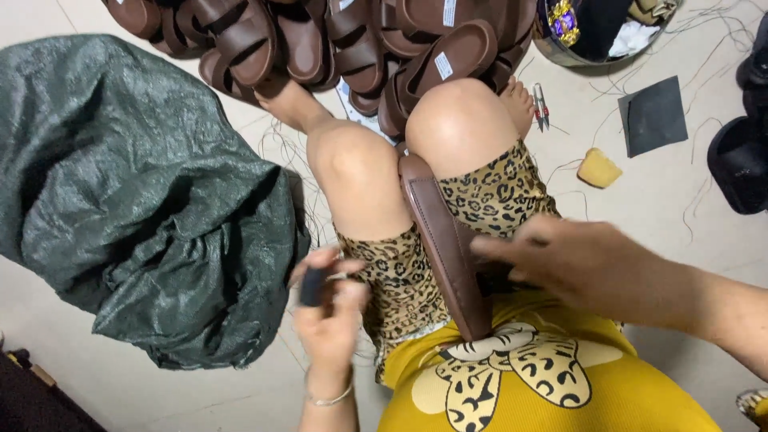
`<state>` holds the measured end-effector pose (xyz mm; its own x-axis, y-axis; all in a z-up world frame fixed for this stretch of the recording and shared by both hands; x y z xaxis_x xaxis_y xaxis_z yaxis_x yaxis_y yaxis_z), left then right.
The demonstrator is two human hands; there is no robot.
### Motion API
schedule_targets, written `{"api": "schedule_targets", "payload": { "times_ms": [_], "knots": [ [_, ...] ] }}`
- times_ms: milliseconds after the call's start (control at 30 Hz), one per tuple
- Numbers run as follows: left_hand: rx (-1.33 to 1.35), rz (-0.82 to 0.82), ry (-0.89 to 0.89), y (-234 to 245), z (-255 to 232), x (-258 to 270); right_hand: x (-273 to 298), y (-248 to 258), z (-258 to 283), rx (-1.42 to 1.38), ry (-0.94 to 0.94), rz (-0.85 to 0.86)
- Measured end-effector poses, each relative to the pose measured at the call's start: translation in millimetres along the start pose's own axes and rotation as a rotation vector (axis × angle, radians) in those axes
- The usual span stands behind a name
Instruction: Hand-stitching the straps of brown sandals using a needle and thread while sitting on the floor.
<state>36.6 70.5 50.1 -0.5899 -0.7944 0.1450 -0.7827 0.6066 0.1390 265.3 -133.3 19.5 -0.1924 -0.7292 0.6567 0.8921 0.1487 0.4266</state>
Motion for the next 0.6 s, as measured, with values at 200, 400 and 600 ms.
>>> {"api": "schedule_targets", "payload": {
  "times_ms": [200, 400, 600],
  "knots": [
    [-0.184, 0.601, -0.090, -87, -7, 10, 6, -56, 18, 0.621, 0.466, 0.168],
    [-0.299, 0.710, -0.121, -99, -1, 13, 4, -52, 26, 0.642, 0.435, 0.205],
    [-0.432, 0.603, -0.239, -100, 20, 23, 1, -55, 50, 0.817, 0.337, 0.285]
  ]
}}
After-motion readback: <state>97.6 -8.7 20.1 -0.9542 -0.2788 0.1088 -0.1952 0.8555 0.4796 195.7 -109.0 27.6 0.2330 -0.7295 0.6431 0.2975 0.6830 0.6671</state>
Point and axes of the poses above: each hand's wrist, its own x-axis away from the middle knuckle, its own y-axis out of the back of the hand, z = x × y, the point moved 10 cm from there along -x, towards the middle knuckle, and after that the axes turned 3 degrees about x, right-handed, at the moved point
